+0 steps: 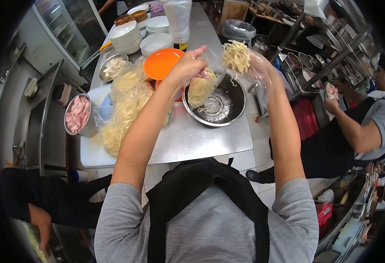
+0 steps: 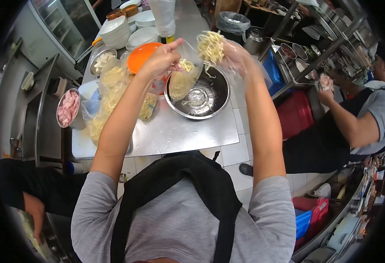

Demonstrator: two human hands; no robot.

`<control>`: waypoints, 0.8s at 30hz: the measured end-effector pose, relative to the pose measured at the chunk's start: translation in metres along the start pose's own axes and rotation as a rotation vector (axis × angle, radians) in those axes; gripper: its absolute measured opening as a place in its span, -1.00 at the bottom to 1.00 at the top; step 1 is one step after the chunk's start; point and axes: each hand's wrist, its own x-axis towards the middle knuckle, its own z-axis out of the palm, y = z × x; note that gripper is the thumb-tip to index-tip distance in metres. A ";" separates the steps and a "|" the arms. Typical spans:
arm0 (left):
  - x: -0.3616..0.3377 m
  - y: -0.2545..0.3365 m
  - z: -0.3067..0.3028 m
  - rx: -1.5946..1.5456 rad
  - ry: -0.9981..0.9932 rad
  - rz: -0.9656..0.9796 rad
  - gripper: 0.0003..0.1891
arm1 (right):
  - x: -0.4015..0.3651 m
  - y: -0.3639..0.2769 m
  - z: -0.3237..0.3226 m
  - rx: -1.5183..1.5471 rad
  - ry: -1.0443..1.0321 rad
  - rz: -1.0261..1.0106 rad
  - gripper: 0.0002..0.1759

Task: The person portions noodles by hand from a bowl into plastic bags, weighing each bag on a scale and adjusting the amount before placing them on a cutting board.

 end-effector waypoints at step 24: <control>0.022 -0.010 0.005 -0.035 0.054 -0.162 -0.38 | -0.020 0.023 0.046 -1.472 0.009 -0.208 -0.69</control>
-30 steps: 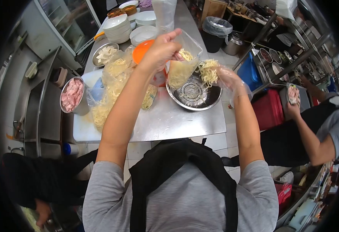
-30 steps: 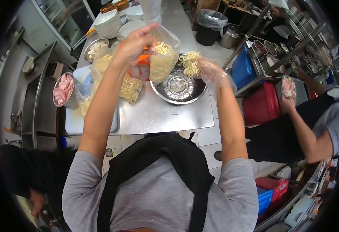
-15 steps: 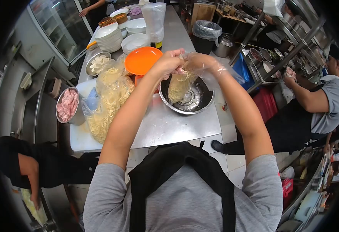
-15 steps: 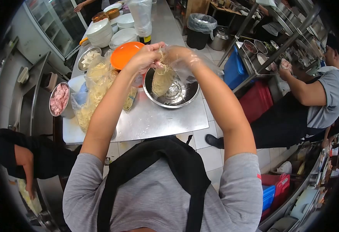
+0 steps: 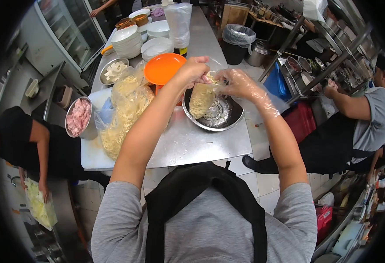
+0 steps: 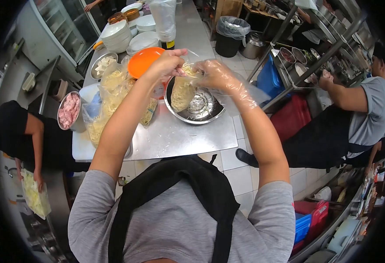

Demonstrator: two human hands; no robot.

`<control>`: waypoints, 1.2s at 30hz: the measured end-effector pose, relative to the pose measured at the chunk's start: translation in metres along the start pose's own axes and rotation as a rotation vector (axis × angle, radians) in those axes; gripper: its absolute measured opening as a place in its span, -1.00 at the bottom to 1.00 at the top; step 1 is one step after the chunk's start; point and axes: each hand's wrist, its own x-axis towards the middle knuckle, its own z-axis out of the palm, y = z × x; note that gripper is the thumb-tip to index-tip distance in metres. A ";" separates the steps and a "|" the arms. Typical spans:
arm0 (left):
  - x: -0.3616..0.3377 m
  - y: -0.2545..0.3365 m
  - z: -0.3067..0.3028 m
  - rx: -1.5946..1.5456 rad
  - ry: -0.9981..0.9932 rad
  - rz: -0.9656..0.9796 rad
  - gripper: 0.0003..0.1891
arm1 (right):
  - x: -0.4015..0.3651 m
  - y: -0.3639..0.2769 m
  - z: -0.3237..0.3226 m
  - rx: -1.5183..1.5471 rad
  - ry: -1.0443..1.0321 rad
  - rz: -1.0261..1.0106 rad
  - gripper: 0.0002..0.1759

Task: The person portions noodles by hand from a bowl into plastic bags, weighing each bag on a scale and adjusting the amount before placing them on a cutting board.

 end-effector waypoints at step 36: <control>-0.006 -0.008 -0.017 -0.157 0.111 0.144 -0.35 | -0.006 0.064 0.051 0.000 -0.243 0.191 -0.67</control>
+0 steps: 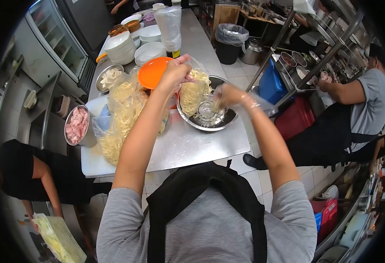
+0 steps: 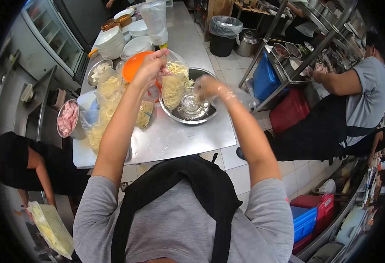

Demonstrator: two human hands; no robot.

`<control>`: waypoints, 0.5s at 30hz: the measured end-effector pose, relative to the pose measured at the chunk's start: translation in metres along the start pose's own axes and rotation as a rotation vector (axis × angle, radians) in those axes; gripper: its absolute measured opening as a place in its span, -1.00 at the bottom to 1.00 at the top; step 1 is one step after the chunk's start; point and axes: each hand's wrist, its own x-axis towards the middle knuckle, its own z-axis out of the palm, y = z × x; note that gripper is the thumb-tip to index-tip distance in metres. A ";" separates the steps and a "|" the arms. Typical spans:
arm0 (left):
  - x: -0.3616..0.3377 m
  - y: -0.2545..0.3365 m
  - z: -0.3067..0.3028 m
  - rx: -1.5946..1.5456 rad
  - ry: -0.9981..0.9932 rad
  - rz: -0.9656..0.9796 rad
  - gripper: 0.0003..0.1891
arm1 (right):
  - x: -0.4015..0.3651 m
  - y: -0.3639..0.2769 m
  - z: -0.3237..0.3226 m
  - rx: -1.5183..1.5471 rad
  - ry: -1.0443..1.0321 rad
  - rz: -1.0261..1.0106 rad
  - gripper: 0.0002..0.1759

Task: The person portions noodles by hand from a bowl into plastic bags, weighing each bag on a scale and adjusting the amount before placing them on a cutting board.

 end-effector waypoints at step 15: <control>-0.007 0.010 0.004 0.219 -0.092 -0.027 -0.39 | -0.010 -0.049 -0.049 -0.623 0.446 -0.150 -0.81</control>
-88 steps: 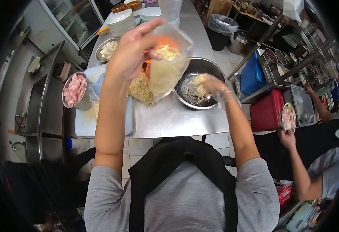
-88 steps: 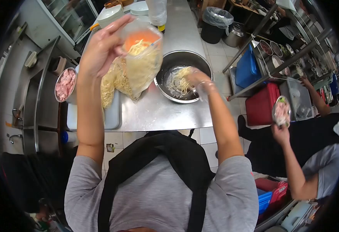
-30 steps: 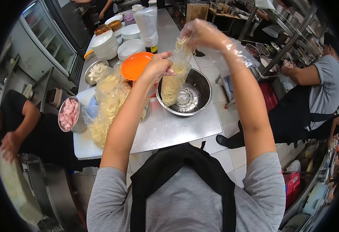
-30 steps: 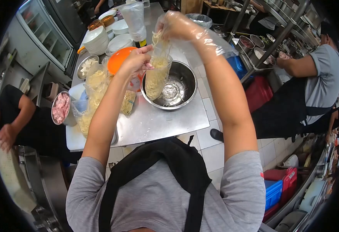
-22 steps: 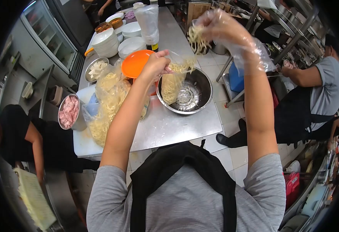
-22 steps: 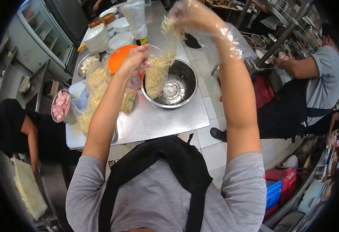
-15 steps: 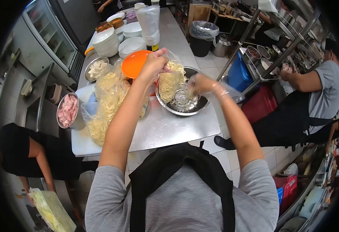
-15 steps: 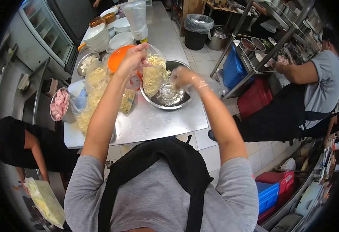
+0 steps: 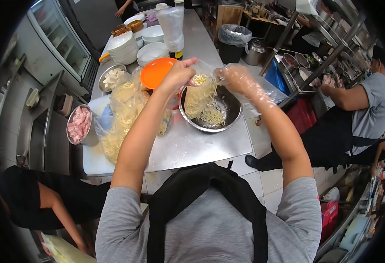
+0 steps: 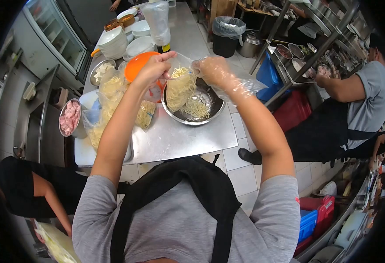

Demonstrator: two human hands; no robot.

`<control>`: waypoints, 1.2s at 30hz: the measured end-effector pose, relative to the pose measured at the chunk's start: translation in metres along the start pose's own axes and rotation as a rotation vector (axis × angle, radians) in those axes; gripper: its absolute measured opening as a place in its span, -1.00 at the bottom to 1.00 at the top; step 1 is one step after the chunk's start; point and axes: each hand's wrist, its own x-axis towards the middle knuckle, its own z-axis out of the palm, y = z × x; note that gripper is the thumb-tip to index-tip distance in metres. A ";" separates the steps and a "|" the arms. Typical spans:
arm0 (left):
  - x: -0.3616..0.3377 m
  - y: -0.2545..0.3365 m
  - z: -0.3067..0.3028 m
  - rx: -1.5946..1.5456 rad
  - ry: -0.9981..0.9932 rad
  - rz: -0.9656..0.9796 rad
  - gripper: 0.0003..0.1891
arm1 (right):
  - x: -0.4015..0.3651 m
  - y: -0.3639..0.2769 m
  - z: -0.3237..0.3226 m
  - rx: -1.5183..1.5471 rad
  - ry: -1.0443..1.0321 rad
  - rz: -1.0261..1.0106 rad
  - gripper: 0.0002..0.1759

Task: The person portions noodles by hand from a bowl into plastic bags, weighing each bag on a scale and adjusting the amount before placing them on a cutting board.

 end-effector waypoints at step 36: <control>0.038 0.017 -0.068 0.549 0.294 0.347 -0.50 | -0.067 -0.015 0.091 1.141 -0.197 0.482 -0.72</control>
